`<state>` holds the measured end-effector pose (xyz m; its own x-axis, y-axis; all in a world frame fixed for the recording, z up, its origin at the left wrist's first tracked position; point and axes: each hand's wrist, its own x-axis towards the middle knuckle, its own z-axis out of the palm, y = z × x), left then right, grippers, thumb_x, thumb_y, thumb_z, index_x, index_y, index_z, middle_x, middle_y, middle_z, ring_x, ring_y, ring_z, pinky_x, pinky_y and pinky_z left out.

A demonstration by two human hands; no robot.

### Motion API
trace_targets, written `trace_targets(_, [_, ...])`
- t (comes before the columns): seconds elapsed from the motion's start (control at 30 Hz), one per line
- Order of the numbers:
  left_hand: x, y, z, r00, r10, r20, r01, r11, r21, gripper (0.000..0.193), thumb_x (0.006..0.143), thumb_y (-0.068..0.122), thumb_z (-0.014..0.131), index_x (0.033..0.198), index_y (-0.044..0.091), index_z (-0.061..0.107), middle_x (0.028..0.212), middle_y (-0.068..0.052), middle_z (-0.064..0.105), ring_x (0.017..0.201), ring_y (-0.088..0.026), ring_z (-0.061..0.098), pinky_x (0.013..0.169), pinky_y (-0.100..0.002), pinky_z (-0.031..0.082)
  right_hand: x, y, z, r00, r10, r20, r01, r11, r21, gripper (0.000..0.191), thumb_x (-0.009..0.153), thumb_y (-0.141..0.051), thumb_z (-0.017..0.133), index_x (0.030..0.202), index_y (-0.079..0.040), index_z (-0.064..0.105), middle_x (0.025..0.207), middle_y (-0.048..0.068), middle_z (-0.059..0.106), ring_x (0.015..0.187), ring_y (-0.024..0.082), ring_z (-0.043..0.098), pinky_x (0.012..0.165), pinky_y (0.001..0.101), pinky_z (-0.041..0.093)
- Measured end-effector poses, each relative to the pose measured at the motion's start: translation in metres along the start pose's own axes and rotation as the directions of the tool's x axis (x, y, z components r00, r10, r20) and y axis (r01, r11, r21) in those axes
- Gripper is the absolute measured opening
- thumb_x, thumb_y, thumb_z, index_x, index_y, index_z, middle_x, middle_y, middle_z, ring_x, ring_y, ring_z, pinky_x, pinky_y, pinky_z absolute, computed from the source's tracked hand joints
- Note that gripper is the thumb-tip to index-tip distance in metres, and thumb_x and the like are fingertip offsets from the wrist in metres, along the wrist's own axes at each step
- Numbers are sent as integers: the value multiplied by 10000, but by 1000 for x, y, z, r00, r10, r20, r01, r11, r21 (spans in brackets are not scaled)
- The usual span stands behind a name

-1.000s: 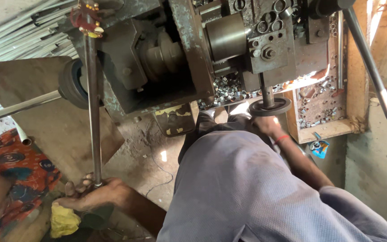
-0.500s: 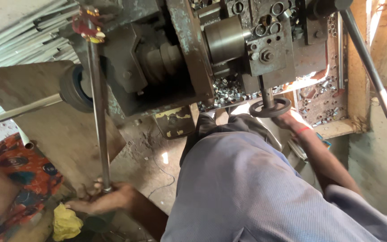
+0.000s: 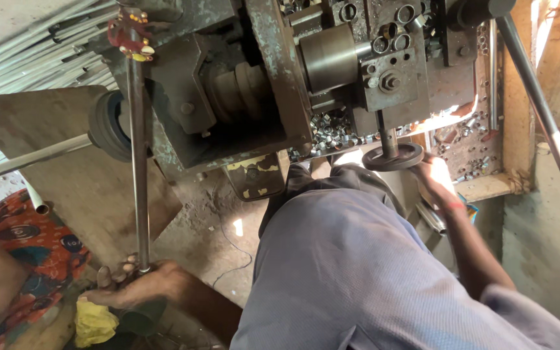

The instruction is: The person operates an industrial machine by manually pulling long levers and turning a small wheel to process metal rings. The person moves the levers back and forth to control the machine's internal components while metal scrap and rings accumulate in the workspace.

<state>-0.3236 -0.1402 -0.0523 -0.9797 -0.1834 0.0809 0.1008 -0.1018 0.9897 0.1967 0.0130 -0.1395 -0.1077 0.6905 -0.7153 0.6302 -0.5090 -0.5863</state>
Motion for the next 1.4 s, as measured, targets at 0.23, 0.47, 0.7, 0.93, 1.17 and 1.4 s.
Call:
trace_targets(0.23, [0, 0, 1, 998, -44, 35, 47, 993, -106, 489, 1003, 513, 609, 878, 40, 595, 627, 8, 441, 523, -103, 484, 514, -268, 512, -4, 8, 40, 991, 130, 15, -124, 897, 425, 446, 1005, -407, 604, 1109, 26, 632, 866, 85, 709, 783, 180, 654, 699, 319, 499])
trace_targets(0.47, [-5, 5, 5, 1000, -11, 15, 12, 999, -31, 499, 1015, 510, 610, 896, 26, 614, 656, 24, 462, 531, -83, 497, 503, -255, 534, -3, 11, 17, 853, 323, -409, -2, 787, 617, 761, 1004, -758, 387, 813, -92, 702, 643, -22, 499, 562, 90, 444, 494, 276, 369])
trace_targets(0.7, [-11, 10, 8, 1000, -14, 9, 14, 1000, -2, 511, 1001, 524, 573, 864, 33, 616, 621, 9, 465, 501, -90, 529, 493, -259, 570, 10, 15, 19, 791, 455, -409, -216, 833, 509, 804, 951, -851, 252, 635, -132, 426, 513, -53, 340, 449, 102, 305, 420, 341, 193])
trace_targets(0.93, [-10, 5, 5, 999, 32, 36, -33, 999, 10, 517, 1040, 508, 574, 881, 19, 632, 653, 7, 465, 536, -90, 510, 530, -260, 556, 11, 8, 8, 828, 422, -368, -160, 808, 567, 761, 997, -835, 279, 678, -163, 443, 565, -59, 327, 489, 90, 277, 447, 335, 175])
trace_targets(1.17, [-9, 4, 1, 1000, -9, 26, 10, 1000, -22, 509, 1037, 500, 574, 902, 14, 643, 647, 3, 461, 541, -89, 512, 531, -254, 546, -12, -5, 33, 925, 334, -180, -266, 909, 321, 638, 1013, -648, 457, 873, -89, 731, 603, 29, 591, 469, 91, 390, 434, 288, 312])
trace_targets(1.4, [-1, -1, -3, 997, 58, 44, -57, 998, -10, 515, 1032, 494, 582, 901, -1, 638, 684, 16, 488, 534, -86, 518, 518, -254, 543, 23, 5, 34, 997, -75, -1, 74, 995, -73, 367, 1071, -253, 452, 1192, 15, 672, 1089, 174, 704, 990, 288, 632, 816, 435, 548])
